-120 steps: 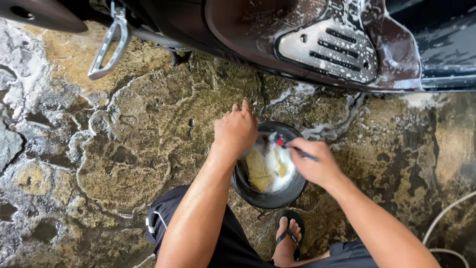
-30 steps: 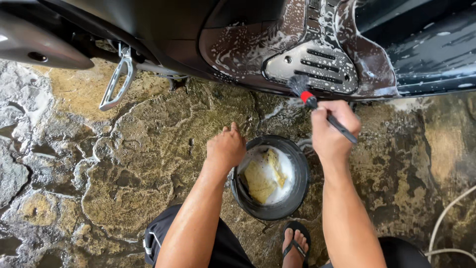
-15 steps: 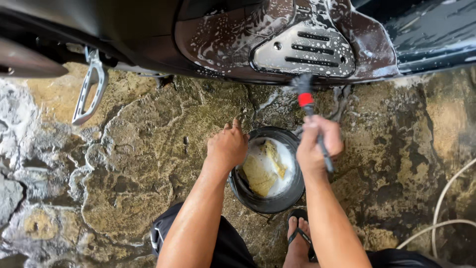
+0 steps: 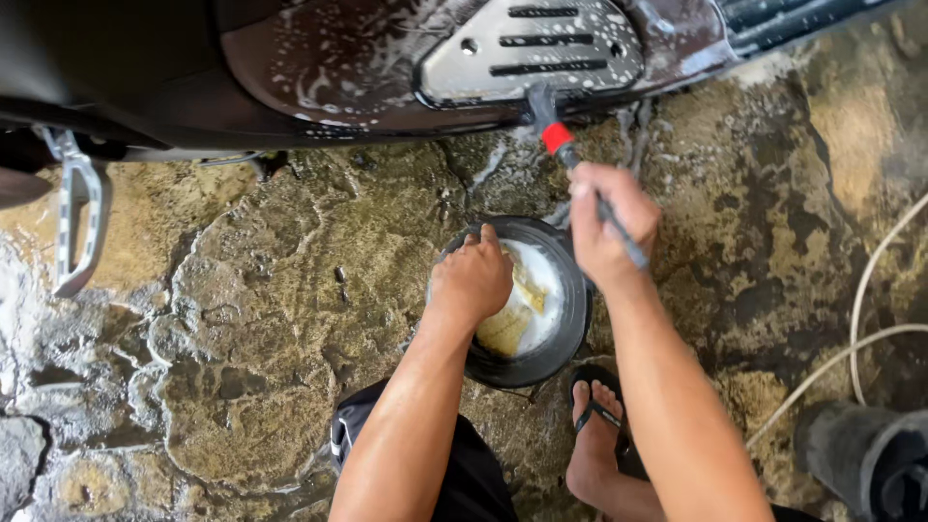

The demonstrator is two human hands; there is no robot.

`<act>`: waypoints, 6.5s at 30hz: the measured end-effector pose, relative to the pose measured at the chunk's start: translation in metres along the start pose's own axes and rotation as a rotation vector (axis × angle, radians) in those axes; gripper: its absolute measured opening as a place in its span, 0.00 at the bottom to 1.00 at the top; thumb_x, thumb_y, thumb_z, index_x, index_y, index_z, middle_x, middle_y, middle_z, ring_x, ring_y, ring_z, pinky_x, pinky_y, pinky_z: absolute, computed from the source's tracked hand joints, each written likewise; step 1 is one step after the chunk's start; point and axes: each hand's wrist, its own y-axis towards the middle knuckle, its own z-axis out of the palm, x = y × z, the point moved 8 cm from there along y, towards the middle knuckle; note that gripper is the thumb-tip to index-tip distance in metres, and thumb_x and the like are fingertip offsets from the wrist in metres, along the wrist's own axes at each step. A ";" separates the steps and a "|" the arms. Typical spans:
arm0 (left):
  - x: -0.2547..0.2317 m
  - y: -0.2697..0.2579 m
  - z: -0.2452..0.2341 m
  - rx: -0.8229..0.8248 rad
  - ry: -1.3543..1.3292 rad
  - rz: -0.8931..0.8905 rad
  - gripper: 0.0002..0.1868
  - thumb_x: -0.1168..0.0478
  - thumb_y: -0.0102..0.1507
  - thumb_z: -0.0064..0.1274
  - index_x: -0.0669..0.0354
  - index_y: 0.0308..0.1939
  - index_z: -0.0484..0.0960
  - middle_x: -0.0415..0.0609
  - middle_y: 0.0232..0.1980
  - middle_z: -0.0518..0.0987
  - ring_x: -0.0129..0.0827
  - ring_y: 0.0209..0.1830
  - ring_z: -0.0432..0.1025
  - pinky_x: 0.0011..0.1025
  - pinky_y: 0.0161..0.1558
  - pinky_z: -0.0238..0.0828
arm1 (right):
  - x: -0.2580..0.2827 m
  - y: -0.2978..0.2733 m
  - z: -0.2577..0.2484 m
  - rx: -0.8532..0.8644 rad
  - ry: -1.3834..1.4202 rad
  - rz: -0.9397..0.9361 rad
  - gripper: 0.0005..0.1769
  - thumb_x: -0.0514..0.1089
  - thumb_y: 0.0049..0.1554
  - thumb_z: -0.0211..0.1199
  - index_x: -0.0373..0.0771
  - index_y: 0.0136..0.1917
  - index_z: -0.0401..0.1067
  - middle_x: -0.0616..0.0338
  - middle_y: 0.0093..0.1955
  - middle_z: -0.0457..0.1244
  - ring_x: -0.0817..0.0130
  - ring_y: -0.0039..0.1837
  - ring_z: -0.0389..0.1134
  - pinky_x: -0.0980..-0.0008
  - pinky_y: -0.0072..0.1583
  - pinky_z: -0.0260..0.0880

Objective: The person scrubs the front wheel, brake disc, and lower body panels of a scooter using a brush and soapy water from a bucket. They repeatedly dip the brush into the bucket to apply soap while cleaning various parts of the vehicle.

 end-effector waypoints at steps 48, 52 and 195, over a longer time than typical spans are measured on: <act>-0.002 -0.135 -0.020 -0.035 0.259 -0.446 0.32 0.49 0.60 0.37 0.65 0.63 0.54 0.61 0.59 0.63 0.50 0.55 0.63 0.52 0.47 0.59 | -0.060 -0.001 -0.011 0.170 0.109 -0.347 0.05 0.34 0.51 0.56 0.33 0.39 0.73 0.50 0.36 0.65 0.53 0.40 0.66 0.63 0.44 0.66; 0.027 -0.136 -0.006 -0.012 0.182 -0.524 0.34 0.50 0.61 0.35 0.66 0.65 0.50 0.64 0.62 0.60 0.51 0.59 0.60 0.51 0.51 0.56 | -0.070 0.007 -0.022 0.072 0.064 -0.273 0.06 0.32 0.55 0.51 0.30 0.42 0.70 0.46 0.36 0.63 0.50 0.40 0.65 0.62 0.44 0.66; 0.085 -0.142 -0.062 -0.088 0.049 -0.140 0.32 0.51 0.60 0.33 0.66 0.64 0.52 0.65 0.59 0.63 0.60 0.47 0.67 0.49 0.45 0.65 | -0.021 -0.061 0.062 -0.363 0.252 -0.001 0.11 0.37 0.55 0.47 0.26 0.41 0.66 0.43 0.31 0.63 0.65 0.32 0.63 0.73 0.33 0.66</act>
